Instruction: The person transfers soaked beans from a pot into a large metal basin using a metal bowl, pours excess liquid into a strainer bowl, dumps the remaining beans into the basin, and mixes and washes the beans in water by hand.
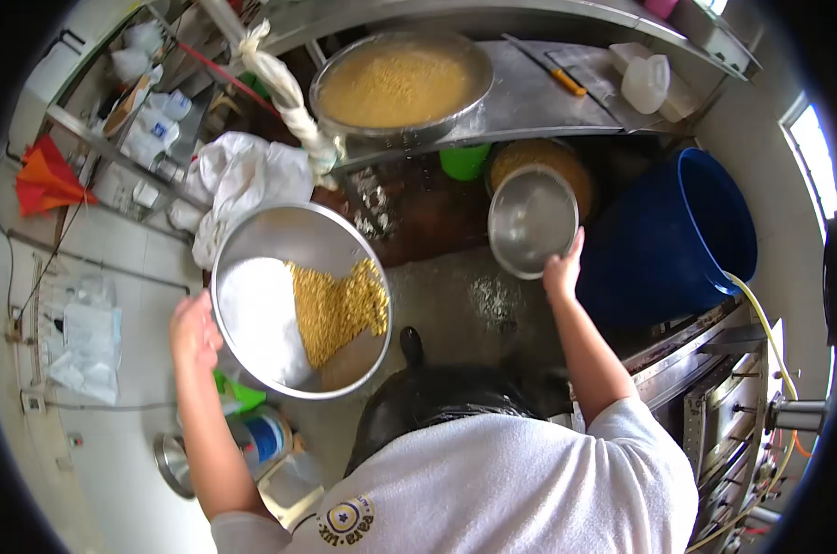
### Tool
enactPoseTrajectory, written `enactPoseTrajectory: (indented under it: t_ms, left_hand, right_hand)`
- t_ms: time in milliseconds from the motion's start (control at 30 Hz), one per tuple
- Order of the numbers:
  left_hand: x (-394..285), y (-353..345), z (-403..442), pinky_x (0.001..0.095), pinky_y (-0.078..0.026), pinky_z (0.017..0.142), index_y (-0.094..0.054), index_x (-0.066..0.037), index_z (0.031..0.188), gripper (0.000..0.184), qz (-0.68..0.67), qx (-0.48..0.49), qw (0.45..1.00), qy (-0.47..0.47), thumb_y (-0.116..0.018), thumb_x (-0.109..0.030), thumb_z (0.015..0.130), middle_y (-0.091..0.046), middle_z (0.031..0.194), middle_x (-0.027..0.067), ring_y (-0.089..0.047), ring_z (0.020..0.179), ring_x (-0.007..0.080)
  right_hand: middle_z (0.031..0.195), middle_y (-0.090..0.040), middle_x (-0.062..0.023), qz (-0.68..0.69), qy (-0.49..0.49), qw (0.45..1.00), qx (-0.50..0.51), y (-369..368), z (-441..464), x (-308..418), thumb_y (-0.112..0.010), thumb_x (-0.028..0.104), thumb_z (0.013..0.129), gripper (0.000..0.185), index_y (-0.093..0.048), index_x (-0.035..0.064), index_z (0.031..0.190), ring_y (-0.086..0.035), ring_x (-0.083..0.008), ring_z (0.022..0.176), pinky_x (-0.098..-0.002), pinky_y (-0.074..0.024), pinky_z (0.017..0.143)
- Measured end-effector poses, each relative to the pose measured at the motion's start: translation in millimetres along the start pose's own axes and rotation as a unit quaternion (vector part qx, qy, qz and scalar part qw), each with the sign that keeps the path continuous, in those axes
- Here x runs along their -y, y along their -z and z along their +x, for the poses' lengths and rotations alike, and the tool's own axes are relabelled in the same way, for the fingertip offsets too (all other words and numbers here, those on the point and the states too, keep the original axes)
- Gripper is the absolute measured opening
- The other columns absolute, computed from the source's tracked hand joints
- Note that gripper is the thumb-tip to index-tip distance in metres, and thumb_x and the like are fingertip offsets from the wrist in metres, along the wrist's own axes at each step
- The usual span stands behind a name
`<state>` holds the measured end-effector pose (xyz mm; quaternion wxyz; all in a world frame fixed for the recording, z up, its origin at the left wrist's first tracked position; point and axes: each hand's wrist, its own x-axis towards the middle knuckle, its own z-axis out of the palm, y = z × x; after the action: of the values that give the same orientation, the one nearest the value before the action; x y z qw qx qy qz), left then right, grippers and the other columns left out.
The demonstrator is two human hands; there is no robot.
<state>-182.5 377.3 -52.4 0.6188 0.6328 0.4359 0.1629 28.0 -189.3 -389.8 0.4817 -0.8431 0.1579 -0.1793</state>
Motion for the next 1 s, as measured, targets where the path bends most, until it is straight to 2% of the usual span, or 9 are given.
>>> enactPoseTrajectory:
  t_ms: [100, 167, 233, 300, 400, 467, 567, 800, 1000]
  left_hand:
    - [-20.3, -6.4, -5.2, 0.0263, -0.021, 0.037, -0.056, -0.004, 0.106, 0.025, 0.059, -0.022, 0.998, -0.031, -0.071, -0.021, 0.097, -0.042, 0.065, -0.0055, -0.033, 0.044, 0.0042]
    - [-35.0, -10.8, -7.5, 0.0273, -0.020, 0.037, -0.061, 0.000, 0.113, 0.031, 0.124, -0.021, 0.990, -0.057, -0.072, -0.024, 0.097, -0.041, 0.062, -0.0053, -0.031, 0.043, 0.0039]
    - [-41.5, -13.7, -8.3, 0.0294, -0.027, 0.039, -0.063, 0.002, 0.109, 0.029, 0.154, -0.009, 0.984, -0.086, -0.072, -0.023, 0.096, -0.044, 0.062, -0.0038, -0.036, 0.045, 0.0062]
    - [-43.0, -16.6, 4.1, 0.0316, -0.034, 0.041, -0.066, 0.003, 0.104, 0.028, 0.184, 0.007, 0.976, -0.114, -0.072, -0.022, 0.095, -0.047, 0.062, -0.0022, -0.041, 0.047, 0.0085]
    - [-30.0, -23.9, 23.6, 0.0373, -0.044, 0.054, -0.066, 0.001, 0.088, 0.031, 0.318, -0.018, 0.892, -0.321, -0.071, -0.028, 0.096, -0.061, 0.067, 0.0065, -0.058, 0.058, 0.0215]
    - [-39.0, -34.9, 9.6, 0.0443, -0.049, 0.071, -0.067, 0.004, 0.089, 0.034, 0.462, -0.081, 0.775, -0.422, -0.069, -0.030, 0.096, -0.070, 0.080, 0.0200, -0.067, 0.076, 0.0378]
    - [-52.6, -45.5, -32.4, 0.0505, -0.051, 0.074, -0.068, 0.002, 0.099, 0.036, 0.455, -0.049, 0.795, -0.398, -0.067, -0.034, 0.095, -0.069, 0.086, 0.0283, -0.066, 0.086, 0.0495]
    - [-83.5, -16.7, -98.2, 0.0472, -0.048, 0.060, -0.062, -0.002, 0.092, 0.024, 0.391, -0.093, 0.701, -0.589, -0.070, -0.024, 0.097, -0.063, 0.073, 0.0197, -0.062, 0.066, 0.0416]
    - [-115.3, 11.6, -161.9, 0.0408, -0.046, 0.054, -0.063, -0.005, 0.091, 0.019, 0.365, -0.191, 0.579, -0.704, -0.077, -0.018, 0.092, -0.058, 0.067, 0.0123, -0.058, 0.058, 0.0322]
  right_hand:
    - [0.148, -0.050, -0.0202, 0.113, -0.313, 0.917, 0.219, 4.3, -86.0, 25.2, -0.051, 0.000, 0.091, 0.085, -0.016, 0.0240, 0.164, -0.064, -0.0451, 0.117, -0.0643, -0.0599, 0.079]
    - [0.148, -0.048, -0.0191, 0.117, -0.356, 0.869, 0.324, -17.9, -132.1, 13.5, -0.048, -0.002, 0.091, 0.085, -0.015, 0.0293, 0.162, -0.063, -0.0494, 0.114, -0.0676, -0.0607, 0.061]
    - [0.146, -0.048, -0.0209, 0.171, -0.443, 0.768, 0.429, -33.4, -164.6, 9.2, -0.048, -0.006, 0.089, 0.086, -0.016, 0.0293, 0.161, -0.063, -0.0499, 0.114, -0.0675, -0.0618, 0.063]
    - [0.148, -0.042, -0.0207, 0.168, -0.448, 0.719, 0.505, -40.6, -192.5, 46.1, -0.053, -0.004, 0.088, 0.086, -0.016, 0.0298, 0.158, -0.058, -0.0522, 0.118, -0.0766, -0.0562, 0.075]
    - [0.137, -0.046, -0.0214, 0.222, -0.473, 0.701, 0.486, -41.0, -218.5, 100.6, -0.053, -0.006, 0.085, 0.078, -0.024, 0.0250, 0.150, -0.058, -0.0517, 0.115, -0.0771, -0.0559, 0.075]
    - [0.134, -0.046, -0.0210, 0.217, -0.482, 0.709, 0.466, -41.6, -228.7, 128.8, -0.052, -0.007, 0.084, 0.075, -0.027, 0.0236, 0.147, -0.059, -0.0504, 0.112, -0.0768, -0.0561, 0.075]
    - [0.128, -0.047, -0.0198, 0.210, -0.493, 0.725, 0.433, -54.6, -235.3, 151.0, -0.051, -0.010, 0.081, 0.070, -0.033, 0.0211, 0.141, -0.060, -0.0472, 0.105, -0.0752, -0.0573, 0.073]
    - [0.111, -0.061, -0.0153, 0.301, -0.369, 0.763, 0.438, -90.1, -238.3, 226.8, -0.044, -0.009, 0.076, 0.071, -0.040, 0.0242, 0.138, -0.072, -0.0393, 0.077, -0.0596, -0.0628, 0.051]
    - [0.115, -0.062, -0.0158, 0.392, -0.297, 0.751, 0.441, -98.8, -228.5, 310.6, -0.044, -0.010, 0.075, 0.073, -0.038, 0.0241, 0.140, -0.073, -0.0389, 0.079, -0.0551, -0.0641, 0.051]
